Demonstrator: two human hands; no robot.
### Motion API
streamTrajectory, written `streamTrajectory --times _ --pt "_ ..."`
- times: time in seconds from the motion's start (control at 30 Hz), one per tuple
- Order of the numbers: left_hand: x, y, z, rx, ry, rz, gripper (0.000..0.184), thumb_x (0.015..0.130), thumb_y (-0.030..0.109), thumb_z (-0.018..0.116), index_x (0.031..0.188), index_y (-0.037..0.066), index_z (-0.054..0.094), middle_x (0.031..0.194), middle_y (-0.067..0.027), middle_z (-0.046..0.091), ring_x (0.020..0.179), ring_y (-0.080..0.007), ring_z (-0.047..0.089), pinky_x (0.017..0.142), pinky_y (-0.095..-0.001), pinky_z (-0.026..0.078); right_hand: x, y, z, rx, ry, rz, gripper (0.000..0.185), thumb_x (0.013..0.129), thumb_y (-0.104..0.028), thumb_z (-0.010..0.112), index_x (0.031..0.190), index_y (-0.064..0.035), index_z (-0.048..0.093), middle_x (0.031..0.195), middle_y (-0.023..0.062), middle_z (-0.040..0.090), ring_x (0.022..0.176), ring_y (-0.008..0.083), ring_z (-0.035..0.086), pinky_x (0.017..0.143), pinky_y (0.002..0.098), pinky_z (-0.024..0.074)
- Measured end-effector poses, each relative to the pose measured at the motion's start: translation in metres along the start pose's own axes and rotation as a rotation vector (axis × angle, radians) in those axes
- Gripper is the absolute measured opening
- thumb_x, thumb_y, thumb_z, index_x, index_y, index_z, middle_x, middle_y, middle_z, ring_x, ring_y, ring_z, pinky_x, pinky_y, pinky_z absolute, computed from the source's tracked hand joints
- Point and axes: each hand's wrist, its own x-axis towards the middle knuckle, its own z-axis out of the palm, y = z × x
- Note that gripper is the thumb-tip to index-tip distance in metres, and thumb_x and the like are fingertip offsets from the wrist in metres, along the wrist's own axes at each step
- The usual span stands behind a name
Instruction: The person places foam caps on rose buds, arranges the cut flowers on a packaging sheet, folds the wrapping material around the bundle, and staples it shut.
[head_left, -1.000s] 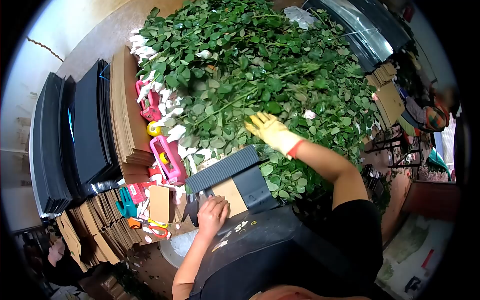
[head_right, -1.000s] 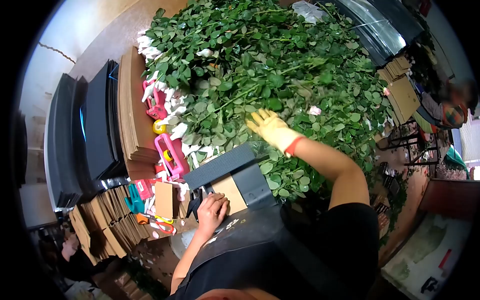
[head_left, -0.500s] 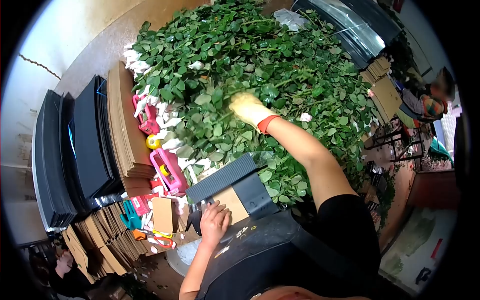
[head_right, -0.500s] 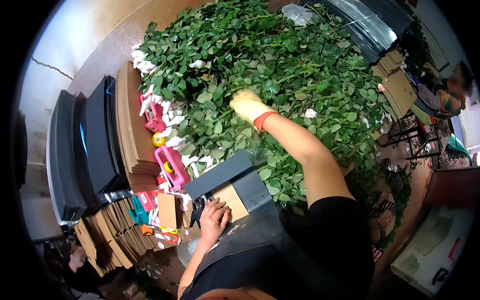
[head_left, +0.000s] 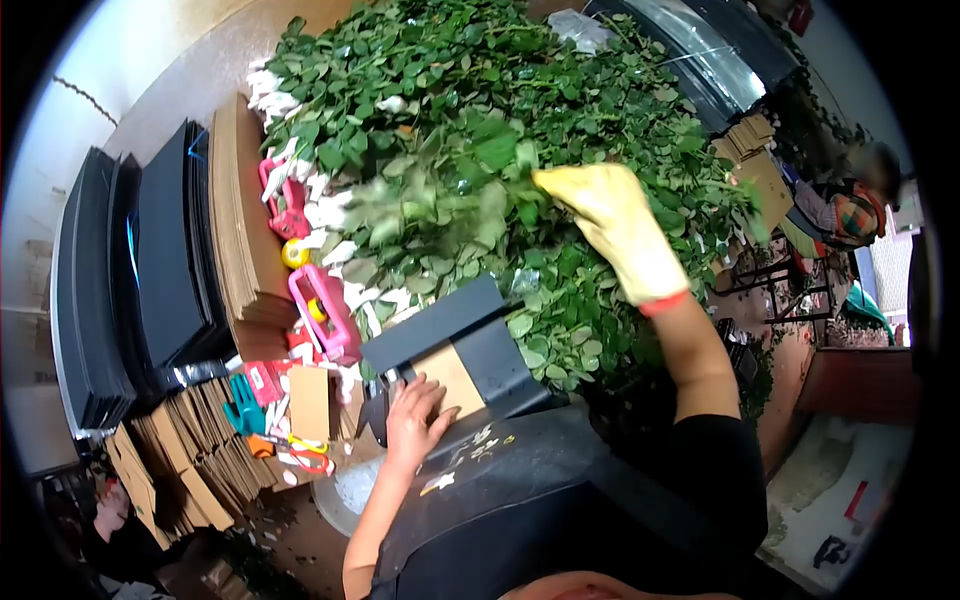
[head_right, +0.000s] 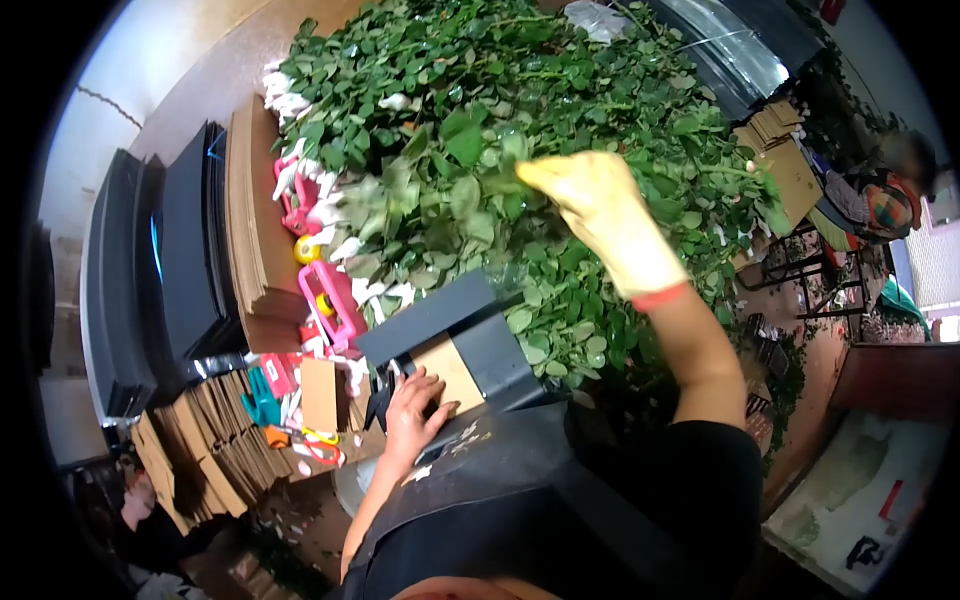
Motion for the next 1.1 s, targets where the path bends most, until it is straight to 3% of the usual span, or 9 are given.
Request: streamTrajectory --times 0.17,0.23,0.37,0.5,0.77,0.87,0.97,1.03,1.1 --pt "-0.007 -0.002 -0.006 -0.224 -0.053 -0.188 0.122 0.067 0.044 0.098 0.162 0.006 0.032 0.13 -0.016 0.073 0.131 -0.0385 0.063 0.126 -0.0596 0.027 -0.099 -0.024 -0.034 0.292 -0.69 -0.048 0.024 0.082 0.006 0.07 0.095 -0.0131 0.079 0.079 0.0069 0.075 0.066 0.0262 0.069 0.061 0.0387 0.0559" --pt "-0.008 -0.006 -0.003 -0.257 -0.023 -0.151 0.126 0.067 0.045 0.098 0.164 0.006 0.029 0.129 -0.0153 0.073 0.133 -0.0383 0.062 0.126 -0.0603 0.027 -0.144 -0.032 -0.02 0.455 -0.489 0.078 0.019 0.082 0.004 0.07 0.089 -0.0122 0.078 0.077 0.0063 0.074 0.068 0.0264 0.071 0.061 0.0392 0.0562" --pt "-0.009 -0.016 0.001 -0.074 -0.112 0.037 0.051 0.075 0.038 0.092 0.119 0.015 0.081 0.133 -0.0153 0.066 0.139 -0.0396 0.054 0.122 -0.0658 0.029 -0.187 -0.029 0.006 0.531 -0.568 0.039 0.021 0.076 -0.001 0.074 0.094 -0.0106 0.081 0.085 0.0056 0.077 0.077 0.0294 0.073 0.071 0.0394 0.0589" --pt "-0.002 -0.004 -0.009 -0.104 -0.151 0.005 0.032 0.077 0.031 0.09 0.105 0.017 0.083 0.132 -0.0134 0.063 0.14 -0.0406 0.051 0.121 -0.0673 0.029 -0.106 -0.024 -0.027 0.364 -1.274 0.296 0.05 0.083 -0.026 0.082 0.13 -0.0105 0.073 0.121 0.0172 0.075 0.112 0.0376 0.071 0.097 0.0469 0.0566" --pt "0.001 0.0 -0.013 -0.114 -0.18 0.004 0.032 0.078 0.028 0.089 0.107 0.017 0.083 0.134 -0.0147 0.061 0.142 -0.0426 0.05 0.12 -0.0693 0.032 0.093 0.031 0.122 0.164 -0.376 -0.083 0.054 0.098 -0.023 0.069 0.148 -0.0066 0.057 0.146 0.0193 0.063 0.125 0.0388 0.065 0.109 0.0465 0.0522" --pt "-0.001 -0.007 -0.008 -0.09 -0.177 0.018 0.033 0.078 0.028 0.09 0.108 0.018 0.083 0.134 -0.0139 0.06 0.14 -0.0422 0.052 0.119 -0.0696 0.034 0.196 0.052 0.172 0.022 -0.021 -0.224 0.047 0.094 -0.013 0.069 0.139 -0.0048 0.058 0.113 0.0144 0.067 0.1 0.0327 0.067 0.092 0.0447 0.0563" --pt "0.0 -0.005 -0.009 -0.131 -0.196 -0.03 0.028 0.081 0.026 0.087 0.108 0.02 0.083 0.135 -0.0139 0.06 0.139 -0.0412 0.052 0.118 -0.0691 0.034 0.273 0.088 0.222 -0.178 0.17 -0.145 0.053 0.094 -0.012 0.068 0.145 -0.0054 0.056 0.125 0.0159 0.068 0.114 0.0332 0.067 0.101 0.0426 0.0549" --pt "-0.006 -0.016 -0.001 -0.12 -0.202 -0.015 0.024 0.086 0.023 0.081 0.109 0.023 0.084 0.135 -0.013 0.06 0.139 -0.0405 0.052 0.12 -0.0685 0.033 0.296 0.114 0.259 -0.254 0.029 -0.012 0.061 0.095 -0.013 0.069 0.154 -0.0092 0.05 0.134 0.017 0.067 0.12 0.0352 0.066 0.107 0.0452 0.0525" --pt "-0.007 -0.017 0.005 -0.22 -0.175 -0.157 0.024 0.087 0.023 0.078 0.111 0.025 0.084 0.135 -0.0124 0.061 0.14 -0.0401 0.052 0.12 -0.0684 0.032 0.32 0.108 0.25 -0.085 -0.793 0.389 0.081 0.089 -0.017 0.076 0.162 -0.0132 0.04 0.145 0.0201 0.061 0.131 0.0345 0.062 0.112 0.0476 0.0504"
